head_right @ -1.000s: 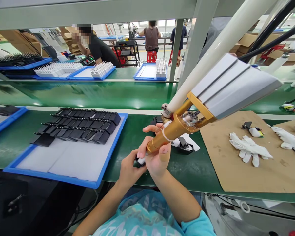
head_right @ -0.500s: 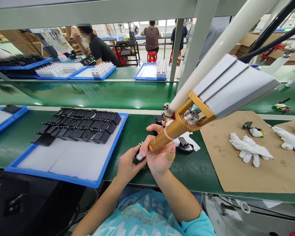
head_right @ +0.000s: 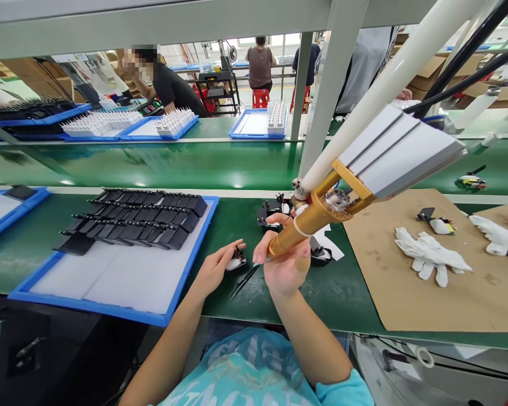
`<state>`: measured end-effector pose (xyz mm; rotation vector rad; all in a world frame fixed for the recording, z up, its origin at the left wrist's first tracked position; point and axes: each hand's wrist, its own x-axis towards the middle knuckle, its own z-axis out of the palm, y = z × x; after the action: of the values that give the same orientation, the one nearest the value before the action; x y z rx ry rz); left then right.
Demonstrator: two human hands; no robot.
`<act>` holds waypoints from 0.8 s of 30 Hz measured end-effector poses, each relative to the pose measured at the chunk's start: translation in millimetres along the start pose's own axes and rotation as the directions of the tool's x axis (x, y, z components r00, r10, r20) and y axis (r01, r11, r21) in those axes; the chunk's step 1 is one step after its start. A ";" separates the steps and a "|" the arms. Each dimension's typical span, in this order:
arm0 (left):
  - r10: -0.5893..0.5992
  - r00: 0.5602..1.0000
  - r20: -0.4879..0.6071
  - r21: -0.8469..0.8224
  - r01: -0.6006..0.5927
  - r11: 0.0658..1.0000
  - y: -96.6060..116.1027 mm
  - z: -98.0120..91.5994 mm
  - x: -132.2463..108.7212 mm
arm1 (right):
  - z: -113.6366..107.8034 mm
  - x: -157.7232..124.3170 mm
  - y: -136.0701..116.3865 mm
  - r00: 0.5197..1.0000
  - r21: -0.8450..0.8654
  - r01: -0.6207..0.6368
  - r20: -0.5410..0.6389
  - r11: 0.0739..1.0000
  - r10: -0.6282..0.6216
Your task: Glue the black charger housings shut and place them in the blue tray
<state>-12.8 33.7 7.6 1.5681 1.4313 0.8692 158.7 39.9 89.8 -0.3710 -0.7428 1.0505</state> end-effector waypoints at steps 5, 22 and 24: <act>0.199 0.979 -0.041 0.262 -0.181 0.948 10.8 2.7 -10.3 | -1.1 -0.5 -0.5 1.000 -0.023 -0.006 -0.008 1.000 0.005; 0.371 0.921 -0.116 0.820 -0.122 0.560 0.7 39.2 -20.2 | -0.2 -4.4 4.6 1.000 0.122 0.003 -0.006 0.993 -0.002; 0.403 0.909 -0.106 0.837 -0.136 0.529 -3.3 39.5 -17.5 | -1.2 -3.0 8.4 1.000 0.121 -0.022 -0.007 0.992 0.023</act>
<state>19.3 11.6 -11.4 2.5133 2.0082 0.6285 153.2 41.2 82.8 -0.2806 -0.6649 1.1091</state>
